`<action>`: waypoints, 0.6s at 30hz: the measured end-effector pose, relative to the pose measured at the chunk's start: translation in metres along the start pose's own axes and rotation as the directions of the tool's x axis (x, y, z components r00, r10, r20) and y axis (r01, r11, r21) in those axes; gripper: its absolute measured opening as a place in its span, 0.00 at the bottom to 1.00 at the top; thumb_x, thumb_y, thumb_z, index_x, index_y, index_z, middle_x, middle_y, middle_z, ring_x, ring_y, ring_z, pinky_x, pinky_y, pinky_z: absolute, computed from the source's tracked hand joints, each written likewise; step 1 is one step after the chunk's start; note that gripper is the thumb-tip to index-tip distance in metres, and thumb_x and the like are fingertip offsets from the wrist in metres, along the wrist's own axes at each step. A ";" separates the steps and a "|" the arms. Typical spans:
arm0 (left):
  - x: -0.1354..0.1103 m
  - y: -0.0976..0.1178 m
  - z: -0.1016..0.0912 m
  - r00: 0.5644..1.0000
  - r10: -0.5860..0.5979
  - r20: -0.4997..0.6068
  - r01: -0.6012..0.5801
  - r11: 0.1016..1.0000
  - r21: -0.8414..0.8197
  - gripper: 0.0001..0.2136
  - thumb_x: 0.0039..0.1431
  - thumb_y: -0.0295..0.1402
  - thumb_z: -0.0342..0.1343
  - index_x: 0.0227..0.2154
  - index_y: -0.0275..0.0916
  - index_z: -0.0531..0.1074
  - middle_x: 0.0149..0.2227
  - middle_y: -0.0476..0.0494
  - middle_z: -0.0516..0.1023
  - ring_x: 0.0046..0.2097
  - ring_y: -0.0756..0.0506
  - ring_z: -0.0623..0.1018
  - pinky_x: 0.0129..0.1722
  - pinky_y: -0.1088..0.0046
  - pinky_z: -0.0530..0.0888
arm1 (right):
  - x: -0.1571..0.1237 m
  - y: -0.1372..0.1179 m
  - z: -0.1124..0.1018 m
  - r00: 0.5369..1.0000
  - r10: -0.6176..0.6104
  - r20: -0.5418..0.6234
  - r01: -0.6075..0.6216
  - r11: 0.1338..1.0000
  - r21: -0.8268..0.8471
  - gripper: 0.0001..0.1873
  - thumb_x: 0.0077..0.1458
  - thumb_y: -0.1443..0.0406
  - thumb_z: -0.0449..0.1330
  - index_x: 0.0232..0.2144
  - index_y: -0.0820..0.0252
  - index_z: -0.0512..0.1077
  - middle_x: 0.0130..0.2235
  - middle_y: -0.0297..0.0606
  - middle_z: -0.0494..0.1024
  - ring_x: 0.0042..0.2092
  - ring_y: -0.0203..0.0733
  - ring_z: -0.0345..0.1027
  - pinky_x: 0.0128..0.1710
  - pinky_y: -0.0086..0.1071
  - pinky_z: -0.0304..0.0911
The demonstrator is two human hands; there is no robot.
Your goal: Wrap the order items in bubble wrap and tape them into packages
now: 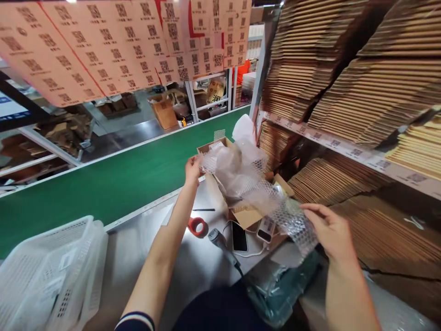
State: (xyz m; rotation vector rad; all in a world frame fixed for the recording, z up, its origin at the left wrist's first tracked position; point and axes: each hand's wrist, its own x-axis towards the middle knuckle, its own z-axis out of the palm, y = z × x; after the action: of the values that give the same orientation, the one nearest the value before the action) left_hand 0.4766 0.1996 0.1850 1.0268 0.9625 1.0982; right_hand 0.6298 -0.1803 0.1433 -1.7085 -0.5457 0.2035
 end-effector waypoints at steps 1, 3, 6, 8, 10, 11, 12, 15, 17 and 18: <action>-0.004 0.001 0.000 0.999 -0.042 -0.006 0.042 0.999 -0.003 0.09 0.58 0.28 0.63 0.42 0.40 0.76 0.29 0.53 0.77 0.26 0.52 0.75 0.33 0.76 0.74 | -0.002 -0.001 0.004 1.000 -0.008 0.005 0.008 1.000 -0.003 0.13 0.47 0.54 0.65 0.31 0.55 0.80 0.32 0.38 0.84 0.30 0.44 0.75 0.29 0.35 0.70; -0.010 0.005 0.000 0.992 -0.123 -0.031 0.120 0.989 -0.085 0.14 0.58 0.24 0.61 0.47 0.41 0.76 0.32 0.53 0.80 0.27 0.53 0.76 0.33 0.77 0.74 | -0.004 -0.006 0.011 0.999 -0.035 0.014 0.035 0.999 -0.025 0.13 0.48 0.54 0.65 0.32 0.55 0.80 0.33 0.38 0.84 0.30 0.43 0.75 0.29 0.34 0.70; -0.014 0.013 -0.001 0.978 -0.188 -0.087 0.156 0.945 -0.287 0.21 0.60 0.19 0.56 0.54 0.42 0.73 0.38 0.49 0.83 0.32 0.52 0.80 0.35 0.78 0.75 | -0.007 -0.017 0.016 0.993 -0.108 -0.052 0.104 0.992 -0.077 0.12 0.51 0.55 0.63 0.33 0.55 0.81 0.34 0.39 0.84 0.31 0.43 0.75 0.30 0.34 0.70; -0.013 0.020 -0.004 0.976 -0.190 -0.105 0.142 0.924 -0.356 0.22 0.63 0.20 0.53 0.58 0.43 0.71 0.43 0.47 0.84 0.35 0.52 0.81 0.36 0.79 0.75 | -0.007 -0.023 0.014 0.975 -0.187 -0.116 0.171 0.976 -0.134 0.11 0.52 0.56 0.61 0.31 0.54 0.80 0.34 0.38 0.83 0.33 0.43 0.75 0.33 0.34 0.69; -0.010 0.026 -0.009 0.982 -0.164 -0.091 0.117 0.915 -0.385 0.21 0.65 0.22 0.51 0.59 0.43 0.70 0.45 0.45 0.84 0.38 0.51 0.82 0.36 0.79 0.75 | -0.003 -0.023 0.015 0.966 -0.234 -0.113 0.210 0.960 -0.187 0.11 0.54 0.57 0.60 0.31 0.53 0.80 0.33 0.38 0.82 0.35 0.44 0.75 0.35 0.34 0.69; -0.009 0.029 -0.012 0.985 -0.153 -0.078 0.109 0.908 -0.404 0.20 0.66 0.24 0.50 0.59 0.44 0.70 0.45 0.44 0.84 0.38 0.51 0.82 0.36 0.78 0.75 | 0.000 -0.022 0.017 0.968 -0.238 -0.075 0.219 0.954 -0.203 0.11 0.55 0.56 0.60 0.31 0.53 0.80 0.33 0.37 0.83 0.35 0.45 0.76 0.36 0.35 0.70; -0.009 0.031 -0.015 0.987 -0.146 -0.067 0.105 0.901 -0.420 0.19 0.67 0.26 0.50 0.59 0.44 0.70 0.45 0.44 0.84 0.37 0.50 0.82 0.36 0.78 0.75 | 0.003 -0.019 0.020 0.972 -0.234 -0.026 0.224 0.951 -0.212 0.12 0.55 0.55 0.60 0.32 0.53 0.80 0.33 0.37 0.83 0.35 0.45 0.76 0.38 0.36 0.70; -0.009 0.035 -0.020 0.988 -0.143 -0.053 0.106 0.893 -0.438 0.18 0.69 0.30 0.49 0.59 0.43 0.70 0.42 0.44 0.83 0.34 0.51 0.80 0.34 0.78 0.75 | 0.016 -0.014 0.039 0.960 -0.256 0.113 0.275 0.938 -0.213 0.16 0.58 0.51 0.59 0.37 0.54 0.81 0.38 0.40 0.85 0.39 0.48 0.79 0.43 0.39 0.72; -0.011 0.034 -0.020 0.989 -0.135 -0.055 0.098 0.897 -0.432 0.17 0.70 0.31 0.49 0.59 0.43 0.70 0.42 0.44 0.83 0.32 0.52 0.79 0.33 0.78 0.74 | 0.026 -0.017 0.056 0.947 -0.276 0.162 0.313 0.907 -0.282 0.18 0.60 0.52 0.57 0.41 0.55 0.81 0.42 0.43 0.85 0.42 0.51 0.80 0.45 0.41 0.73; -0.012 0.033 -0.018 0.990 -0.127 -0.056 0.091 0.901 -0.423 0.16 0.71 0.32 0.48 0.58 0.43 0.70 0.42 0.44 0.83 0.32 0.51 0.79 0.32 0.78 0.74 | 0.031 -0.022 0.066 0.946 -0.263 0.190 0.316 0.879 -0.356 0.19 0.61 0.53 0.57 0.45 0.55 0.81 0.43 0.45 0.85 0.43 0.53 0.80 0.46 0.43 0.72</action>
State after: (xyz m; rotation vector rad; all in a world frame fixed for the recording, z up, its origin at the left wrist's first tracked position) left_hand 0.4495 0.1954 0.2136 0.5716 0.7903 1.1954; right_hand 0.6236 -0.1054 0.1551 -1.9707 -0.9882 -0.0074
